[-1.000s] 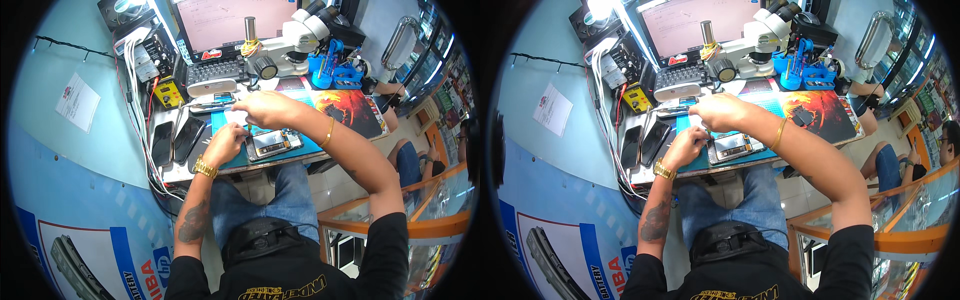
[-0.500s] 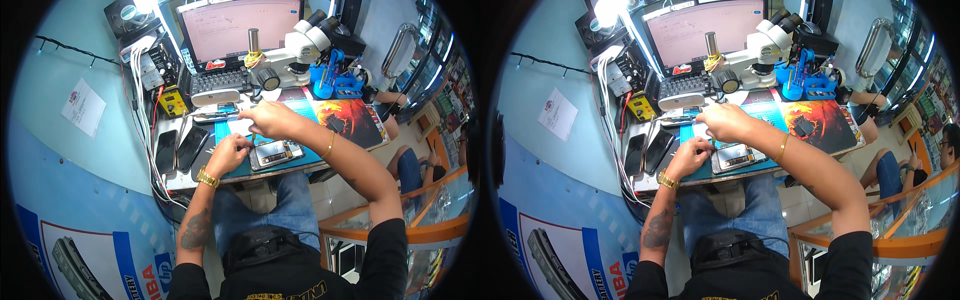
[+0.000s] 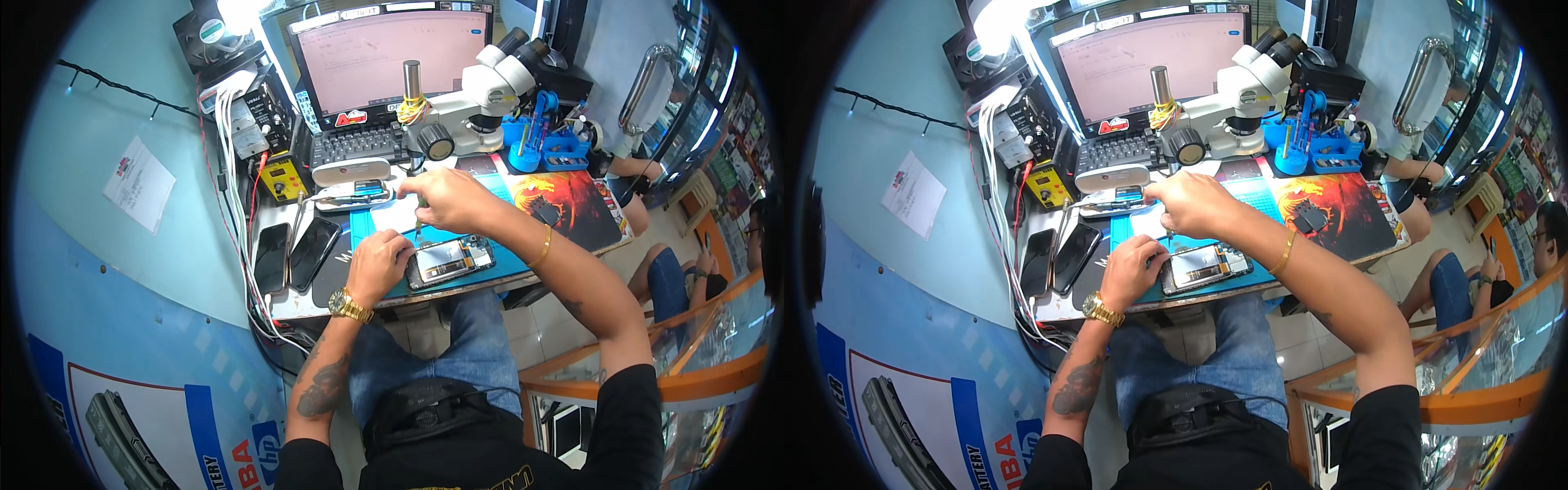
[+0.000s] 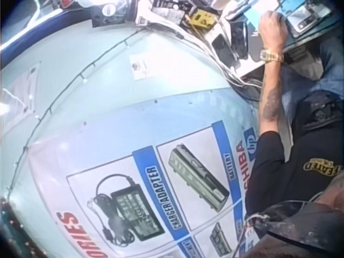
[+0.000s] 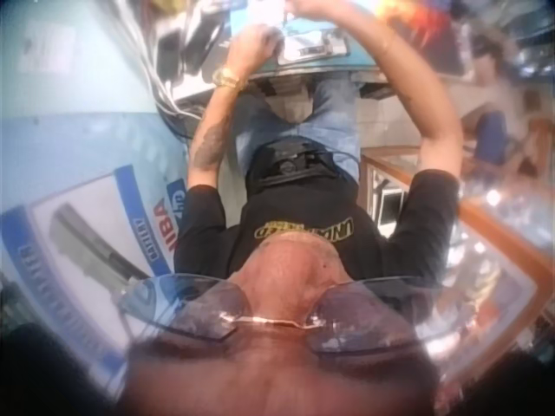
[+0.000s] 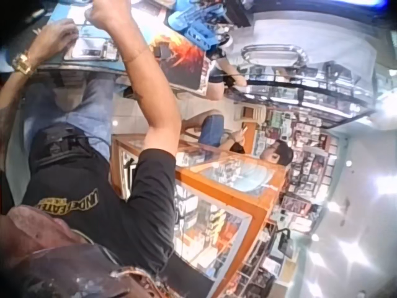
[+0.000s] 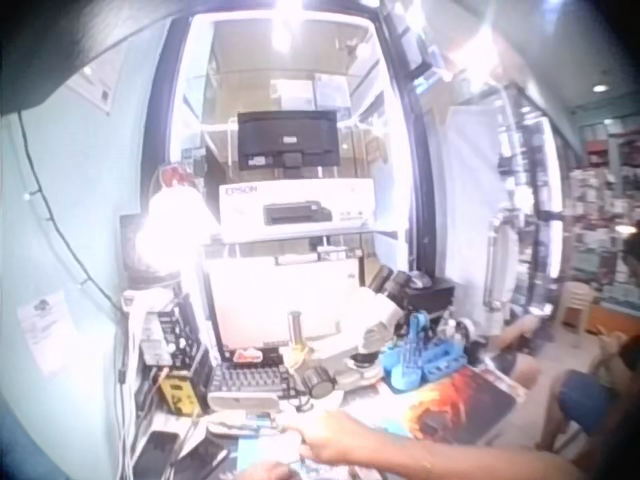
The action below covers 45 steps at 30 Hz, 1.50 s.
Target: The person disassembles a mobile phone using a small screwdriver and a prying tool, removing the back panel and internal components. They then use the prying tool to detach a flex cable and prepare a replacement screen component.
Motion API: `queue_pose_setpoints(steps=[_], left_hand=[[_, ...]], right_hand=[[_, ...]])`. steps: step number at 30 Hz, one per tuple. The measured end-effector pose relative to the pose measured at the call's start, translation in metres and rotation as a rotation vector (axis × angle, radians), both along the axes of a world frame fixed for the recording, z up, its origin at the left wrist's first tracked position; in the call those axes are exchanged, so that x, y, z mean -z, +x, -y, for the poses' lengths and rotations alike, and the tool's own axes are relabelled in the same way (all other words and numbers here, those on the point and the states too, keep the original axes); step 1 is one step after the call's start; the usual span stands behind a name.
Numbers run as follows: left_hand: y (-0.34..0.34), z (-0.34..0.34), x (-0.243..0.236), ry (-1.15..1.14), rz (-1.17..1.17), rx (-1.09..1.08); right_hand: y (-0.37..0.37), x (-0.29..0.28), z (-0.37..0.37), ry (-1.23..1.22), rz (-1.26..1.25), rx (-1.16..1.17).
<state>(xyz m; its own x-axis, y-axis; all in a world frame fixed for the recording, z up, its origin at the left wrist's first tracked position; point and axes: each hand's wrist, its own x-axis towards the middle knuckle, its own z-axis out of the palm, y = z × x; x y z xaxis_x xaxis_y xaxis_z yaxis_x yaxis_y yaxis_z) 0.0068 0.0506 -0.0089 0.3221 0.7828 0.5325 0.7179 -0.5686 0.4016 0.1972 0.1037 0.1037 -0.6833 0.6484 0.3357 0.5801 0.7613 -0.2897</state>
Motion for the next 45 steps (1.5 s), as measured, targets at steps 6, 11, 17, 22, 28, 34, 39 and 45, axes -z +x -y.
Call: queue_pose_setpoints(steps=[6,11,17,22,28,34,39,45], left_hand=[[-0.002,0.000,-0.003,-0.343,0.525,-0.027],[-0.011,0.001,0.000,-0.535,0.696,0.148],[-0.014,0.009,0.005,-0.466,0.496,0.086],[-0.016,0.011,0.002,-0.404,0.378,0.098],[-0.015,0.013,0.000,-0.417,0.357,0.079],[-0.016,0.013,-0.001,-0.417,0.356,0.107],[-0.010,0.010,-0.012,-0.556,0.664,0.235],[-0.019,-0.002,-0.020,-0.475,0.541,0.237]], right_hand=[[-0.006,0.008,0.004,-0.118,-0.067,0.003],[-0.010,0.011,0.006,-0.105,-0.030,0.022],[-0.015,0.014,0.006,-0.125,-0.015,0.046],[-0.016,0.019,0.005,-0.127,-0.023,0.046],[-0.017,0.017,0.006,-0.124,-0.009,0.047],[-0.017,0.019,0.009,-0.055,0.013,0.034],[-0.027,0.007,0.015,-0.020,0.162,0.075],[-0.025,0.006,0.002,0.001,0.089,-0.315]])
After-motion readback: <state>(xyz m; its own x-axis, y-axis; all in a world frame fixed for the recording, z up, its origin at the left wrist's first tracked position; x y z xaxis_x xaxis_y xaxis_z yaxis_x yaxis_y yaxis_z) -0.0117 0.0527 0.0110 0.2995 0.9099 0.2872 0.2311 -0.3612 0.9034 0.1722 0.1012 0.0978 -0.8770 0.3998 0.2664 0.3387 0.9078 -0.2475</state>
